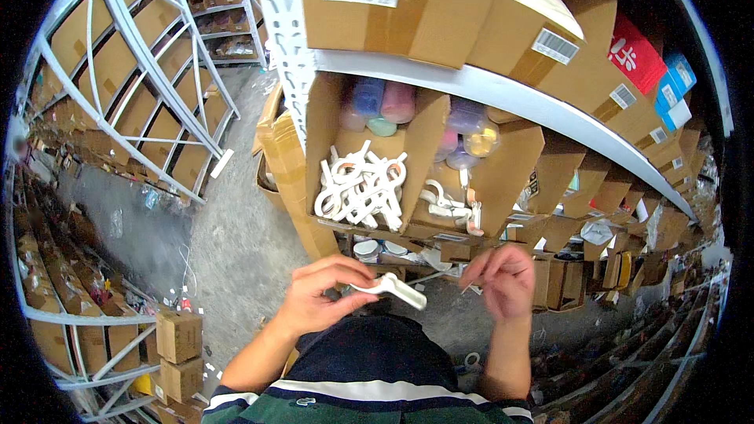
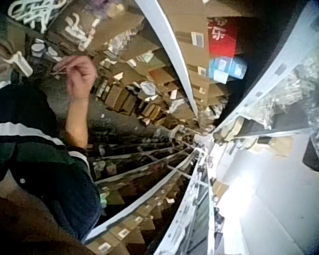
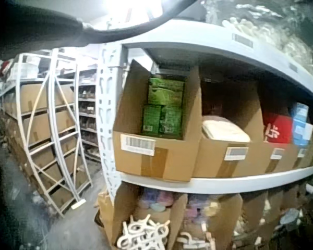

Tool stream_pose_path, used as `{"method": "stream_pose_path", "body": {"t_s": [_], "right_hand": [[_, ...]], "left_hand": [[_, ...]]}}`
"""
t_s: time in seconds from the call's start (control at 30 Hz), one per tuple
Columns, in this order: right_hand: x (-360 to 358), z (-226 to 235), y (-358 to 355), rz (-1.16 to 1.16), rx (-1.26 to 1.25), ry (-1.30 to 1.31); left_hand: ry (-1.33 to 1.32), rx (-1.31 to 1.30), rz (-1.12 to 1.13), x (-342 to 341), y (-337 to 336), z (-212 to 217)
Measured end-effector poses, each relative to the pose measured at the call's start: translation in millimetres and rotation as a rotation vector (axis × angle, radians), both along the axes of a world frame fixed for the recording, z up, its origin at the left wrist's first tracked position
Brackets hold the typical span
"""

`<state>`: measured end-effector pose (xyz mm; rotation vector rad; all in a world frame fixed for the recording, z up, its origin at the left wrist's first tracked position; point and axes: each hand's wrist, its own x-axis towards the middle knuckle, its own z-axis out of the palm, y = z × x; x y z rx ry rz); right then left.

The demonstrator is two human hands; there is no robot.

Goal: The person assembles small white plastic components by hand in a warehouse setting. They repeatedly pick up two distinct parts, a curved piece and a straight piece, and snap them together to form a single unit. The person handles the items one at a time, inspecting the fit before placing the assembled unit back into a cardboard box.

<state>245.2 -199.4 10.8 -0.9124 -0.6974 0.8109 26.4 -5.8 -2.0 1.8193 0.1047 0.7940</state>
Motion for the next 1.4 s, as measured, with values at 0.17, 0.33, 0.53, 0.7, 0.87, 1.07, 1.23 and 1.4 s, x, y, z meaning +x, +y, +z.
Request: {"method": "stream_pose_path", "body": {"t_s": [0.17, 0.33, 0.53, 0.7, 0.87, 1.07, 1.23, 1.4], "right_hand": [[-30, -59, -14, 0.206, -0.068, 0.266], [-40, -51, -36, 0.263, -0.293, 0.335], [-14, -67, -69, 0.121, -0.156, 0.372], [-1, -68, -78, 0.148, -0.039, 0.489], [10, -72, -86, 0.264, 0.020, 0.608], [21, -80, -92, 0.266, 0.030, 0.654], [31, -82, -95, 0.250, 0.021, 0.667], [30, -75, -87, 0.262, -0.025, 0.641]], "left_hand": [[0.152, 0.189, -0.300, 29, -11, 16], [0.235, 0.509, -0.484, 63, -18, 27], [0.263, 0.645, -0.184, 130, -25, 60], [0.708, 1.060, 0.004, 202, -25, 51], [0.828, 1.399, 0.132, 224, -2, -14], [0.916, 1.333, 0.176, 232, -7, -4], [0.900, 1.211, 0.171, 219, -17, 24], [0.804, 1.039, 0.264, 191, -24, 56]]}}
